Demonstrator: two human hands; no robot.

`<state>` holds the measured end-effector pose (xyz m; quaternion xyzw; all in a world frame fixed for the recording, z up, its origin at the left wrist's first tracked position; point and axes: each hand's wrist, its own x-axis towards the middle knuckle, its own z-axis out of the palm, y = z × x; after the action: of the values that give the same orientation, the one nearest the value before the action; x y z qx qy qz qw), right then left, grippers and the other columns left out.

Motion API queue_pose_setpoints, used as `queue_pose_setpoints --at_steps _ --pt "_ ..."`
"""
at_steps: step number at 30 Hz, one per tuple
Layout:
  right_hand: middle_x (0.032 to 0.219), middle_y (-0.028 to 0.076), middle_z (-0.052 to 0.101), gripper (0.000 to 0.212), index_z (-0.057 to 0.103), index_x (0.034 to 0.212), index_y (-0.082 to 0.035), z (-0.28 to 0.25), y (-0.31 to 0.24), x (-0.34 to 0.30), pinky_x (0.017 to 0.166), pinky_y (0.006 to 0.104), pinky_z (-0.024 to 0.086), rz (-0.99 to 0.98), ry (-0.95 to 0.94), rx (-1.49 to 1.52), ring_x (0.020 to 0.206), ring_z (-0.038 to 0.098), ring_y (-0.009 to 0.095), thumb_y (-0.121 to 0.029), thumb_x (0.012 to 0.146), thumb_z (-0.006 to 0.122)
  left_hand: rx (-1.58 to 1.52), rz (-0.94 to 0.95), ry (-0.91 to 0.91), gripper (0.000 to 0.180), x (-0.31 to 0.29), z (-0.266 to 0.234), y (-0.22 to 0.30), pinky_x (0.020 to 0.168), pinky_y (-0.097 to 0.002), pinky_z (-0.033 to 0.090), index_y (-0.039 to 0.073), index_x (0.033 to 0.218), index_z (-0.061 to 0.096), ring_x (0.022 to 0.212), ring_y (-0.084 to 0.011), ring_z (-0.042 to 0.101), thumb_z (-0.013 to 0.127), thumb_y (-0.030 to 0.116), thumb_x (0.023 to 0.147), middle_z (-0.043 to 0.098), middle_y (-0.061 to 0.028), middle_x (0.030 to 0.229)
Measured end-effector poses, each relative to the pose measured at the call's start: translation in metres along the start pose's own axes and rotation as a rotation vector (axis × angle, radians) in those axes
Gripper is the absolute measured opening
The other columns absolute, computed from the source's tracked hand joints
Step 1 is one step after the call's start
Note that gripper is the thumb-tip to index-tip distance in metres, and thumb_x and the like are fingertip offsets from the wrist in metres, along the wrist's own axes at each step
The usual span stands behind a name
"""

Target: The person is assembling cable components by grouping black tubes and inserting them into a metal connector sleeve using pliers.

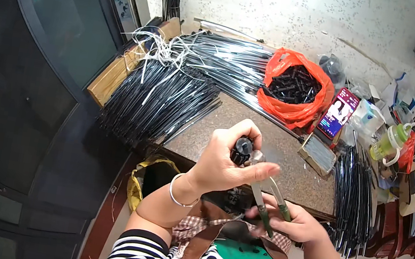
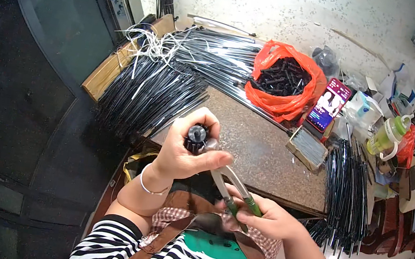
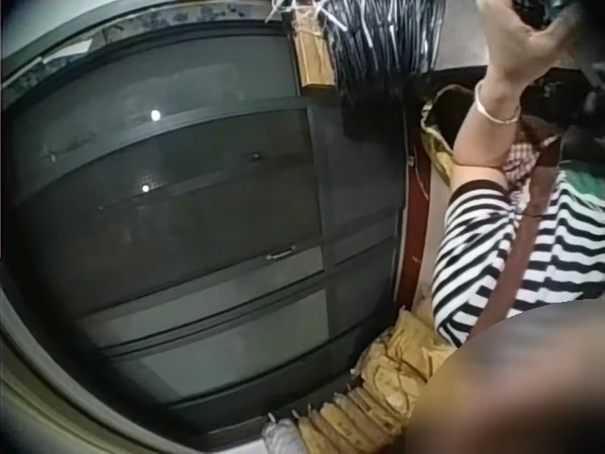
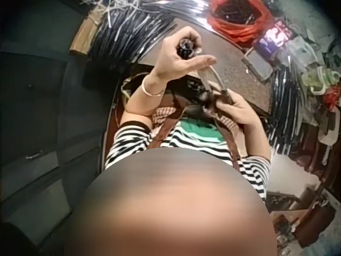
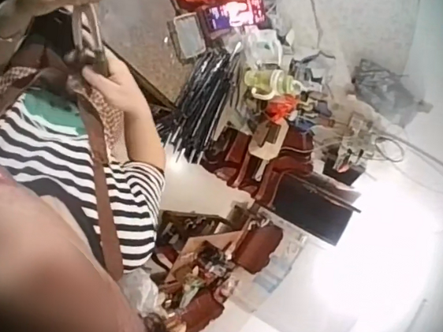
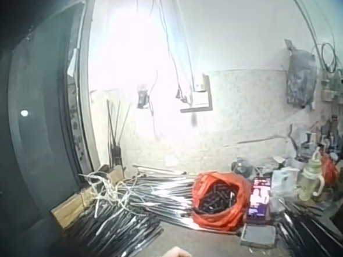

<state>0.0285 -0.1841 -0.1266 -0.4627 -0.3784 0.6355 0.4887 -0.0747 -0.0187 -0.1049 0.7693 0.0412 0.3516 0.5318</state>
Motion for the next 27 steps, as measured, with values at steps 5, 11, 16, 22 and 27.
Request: queue_pose_setpoints --at_steps 5,11,16,22,27 --pt "0.059 0.007 0.048 0.035 0.035 0.108 0.002 0.002 0.005 0.004 0.046 0.0221 0.037 0.034 -0.043 0.005 0.049 0.046 0.012 -0.011 0.076 0.044 -0.026 0.026 0.006 0.028 -0.004 -0.002 -0.003 0.044 -0.0134 0.028 0.004 0.067 0.043 0.049 -0.0014 0.035 0.067 0.013 0.057 0.041 0.0026 0.058" --pt "0.055 0.003 0.043 0.008 0.044 0.080 0.000 0.016 0.032 0.010 0.042 0.0216 0.034 -0.067 0.170 -0.069 0.044 0.040 0.009 -0.003 0.073 0.045 -0.270 -0.044 0.138 0.030 -0.008 0.017 -0.001 0.047 -0.0120 0.031 0.003 0.073 0.043 0.051 -0.0009 0.037 0.067 0.010 0.057 0.042 0.0022 0.060" --pt "0.064 0.011 0.051 0.017 0.046 0.087 -0.001 0.012 0.021 0.016 0.052 0.0251 0.041 -0.397 0.486 -0.755 0.054 0.051 0.019 -0.004 0.071 0.051 -0.135 0.048 0.206 0.038 -0.010 0.015 -0.002 0.053 -0.0138 0.032 0.001 0.082 0.043 0.057 -0.0025 0.039 0.067 0.016 0.057 0.043 0.0001 0.066" --pt "0.062 0.009 0.050 0.014 0.046 0.086 -0.002 0.020 0.025 0.005 0.052 0.0236 0.039 -0.243 0.494 -0.662 0.052 0.047 0.014 -0.007 0.073 0.050 -0.193 0.001 0.186 0.036 -0.016 0.024 -0.007 0.051 -0.0132 0.031 0.001 0.087 0.041 0.057 -0.0022 0.038 0.063 0.013 0.062 0.043 0.0003 0.067" --pt "0.068 0.009 0.047 0.013 0.049 0.079 -0.001 -0.022 0.007 0.001 0.056 0.0255 0.037 -0.337 0.546 -0.854 0.062 0.046 0.015 -0.011 0.071 0.049 -0.145 -0.007 0.153 0.043 -0.011 0.021 -0.007 0.051 -0.0127 0.030 0.001 0.097 0.041 0.055 -0.0025 0.037 0.063 0.007 0.061 0.041 0.0019 0.064"
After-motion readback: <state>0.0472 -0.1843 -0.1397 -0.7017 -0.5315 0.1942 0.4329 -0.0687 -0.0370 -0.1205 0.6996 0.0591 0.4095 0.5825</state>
